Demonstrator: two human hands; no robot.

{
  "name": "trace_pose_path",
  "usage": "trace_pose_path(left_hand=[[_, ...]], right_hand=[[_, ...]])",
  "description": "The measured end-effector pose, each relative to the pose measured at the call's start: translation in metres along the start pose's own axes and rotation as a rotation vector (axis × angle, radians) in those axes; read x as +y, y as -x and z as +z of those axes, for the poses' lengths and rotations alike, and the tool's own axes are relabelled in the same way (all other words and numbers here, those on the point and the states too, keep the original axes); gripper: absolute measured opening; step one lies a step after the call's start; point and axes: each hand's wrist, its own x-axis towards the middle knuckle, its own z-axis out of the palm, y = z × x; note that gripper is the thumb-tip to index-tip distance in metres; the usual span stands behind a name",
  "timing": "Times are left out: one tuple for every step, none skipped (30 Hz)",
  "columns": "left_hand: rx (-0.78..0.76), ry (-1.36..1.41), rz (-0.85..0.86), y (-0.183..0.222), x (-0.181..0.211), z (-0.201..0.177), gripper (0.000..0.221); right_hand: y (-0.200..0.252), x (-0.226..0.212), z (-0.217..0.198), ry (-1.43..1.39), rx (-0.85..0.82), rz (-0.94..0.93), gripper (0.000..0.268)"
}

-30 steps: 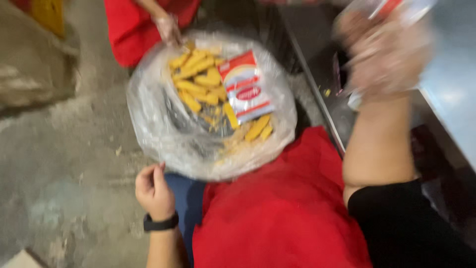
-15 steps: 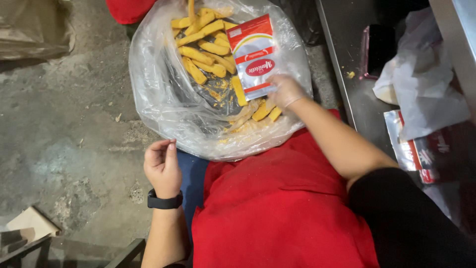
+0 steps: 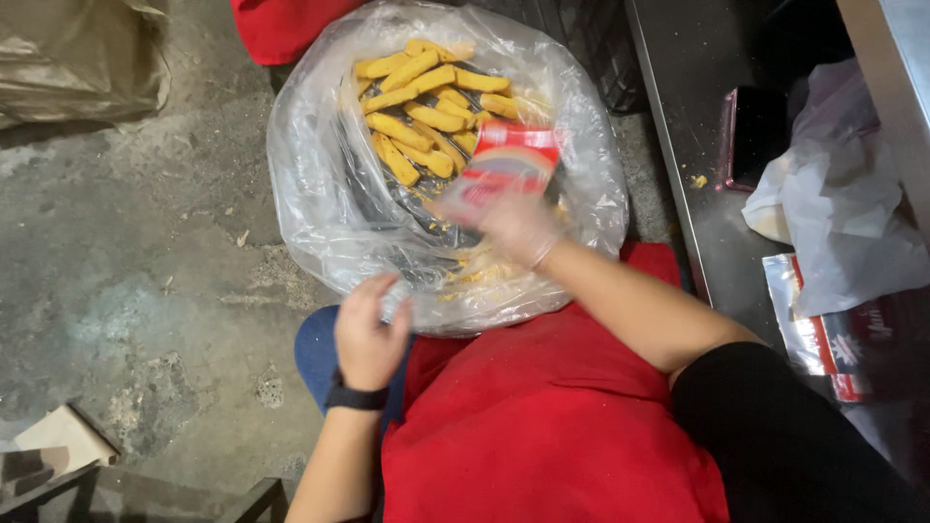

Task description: The person picks up several food items from a large plastic bin and places them into individual red and white plastic bags.

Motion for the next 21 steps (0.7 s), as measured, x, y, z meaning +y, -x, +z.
trace_pose_path(left_hand=[[-0.067,-0.103,0.158,-0.005,0.006,0.007,0.035],[-0.131,-0.209,0.319,-0.007,0.008,0.011,0.044],[-0.128,-0.211,0.318,-0.005,0.008,0.016,0.044],[-0.369,-0.236,0.198,-0.003,0.006,0.024,0.029],[-0.609,-0.258,0.073,0.002,0.003,0.029,0.014],[-0.600,-0.264,0.075,0.009,-0.001,0.030,0.014],[-0.592,-0.246,0.016,0.018,-0.004,0.031,0.013],[-0.582,-0.227,-0.034,0.022,-0.007,0.033,0.014],[-0.570,-0.234,-0.023,0.025,-0.010,0.034,0.014],[-0.514,-0.193,-0.085,0.026,-0.012,0.034,0.011],[-0.458,-0.151,-0.147,0.027,-0.014,0.034,0.013],[-0.449,-0.152,-0.126,0.027,-0.017,0.034,0.013],[-0.393,-0.028,-0.229,0.026,-0.019,0.032,0.014],[-0.339,0.099,-0.329,0.024,-0.021,0.031,0.015],[-0.335,0.101,-0.306,0.021,-0.022,0.031,0.015],[-0.284,0.205,-0.442,0.021,-0.024,0.030,0.015],[-0.235,0.310,-0.577,0.019,-0.025,0.031,0.016],[-0.232,0.311,-0.567,0.018,-0.026,0.033,0.016],[-0.207,0.448,-0.588,0.016,-0.026,0.034,0.015],[-0.181,0.587,-0.609,0.015,-0.025,0.036,0.014],[-0.178,0.588,-0.601,0.014,-0.024,0.037,0.014]], right_hand=[[0.000,-0.024,0.000,0.010,-0.048,-0.109,0.071],[0.003,-0.041,0.002,0.022,-0.092,-0.220,0.071],[0.010,-0.051,0.004,-0.064,-0.140,-0.297,0.047],[0.014,-0.058,0.007,-0.148,-0.182,-0.377,0.025],[0.017,-0.059,0.011,-0.143,-0.177,-0.385,0.025],[0.020,-0.057,0.013,-0.199,-0.086,-0.444,0.024],[0.024,-0.055,0.013,-0.255,0.006,-0.504,0.024],[0.026,-0.053,0.012,-0.245,0.020,-0.509,0.024],[0.028,-0.052,0.008,-0.213,0.149,-0.504,0.025],[0.030,-0.053,0.001,-0.179,0.279,-0.494,0.026],[0.031,-0.057,-0.006,-0.166,0.295,-0.494,0.026],[0.033,-0.059,-0.016,-0.218,0.425,-0.394,0.028],[0.035,-0.061,-0.026,-0.269,0.556,-0.295,0.030],[0.038,-0.062,-0.037,-0.253,0.573,-0.293,0.030],[0.041,-0.063,-0.047,-0.364,0.480,-0.152,0.032],[0.041,-0.065,-0.054,-0.478,0.379,-0.014,0.035],[0.038,-0.066,-0.059,-0.469,0.394,-0.014,0.035],[0.036,-0.068,-0.061,-0.532,0.086,0.147,0.032],[0.033,-0.069,-0.061,-0.584,-0.226,0.304,0.035],[0.031,-0.073,-0.056,-0.580,-0.218,0.303,0.035],[0.031,-0.080,-0.048,-0.698,-0.189,0.194,0.036]])
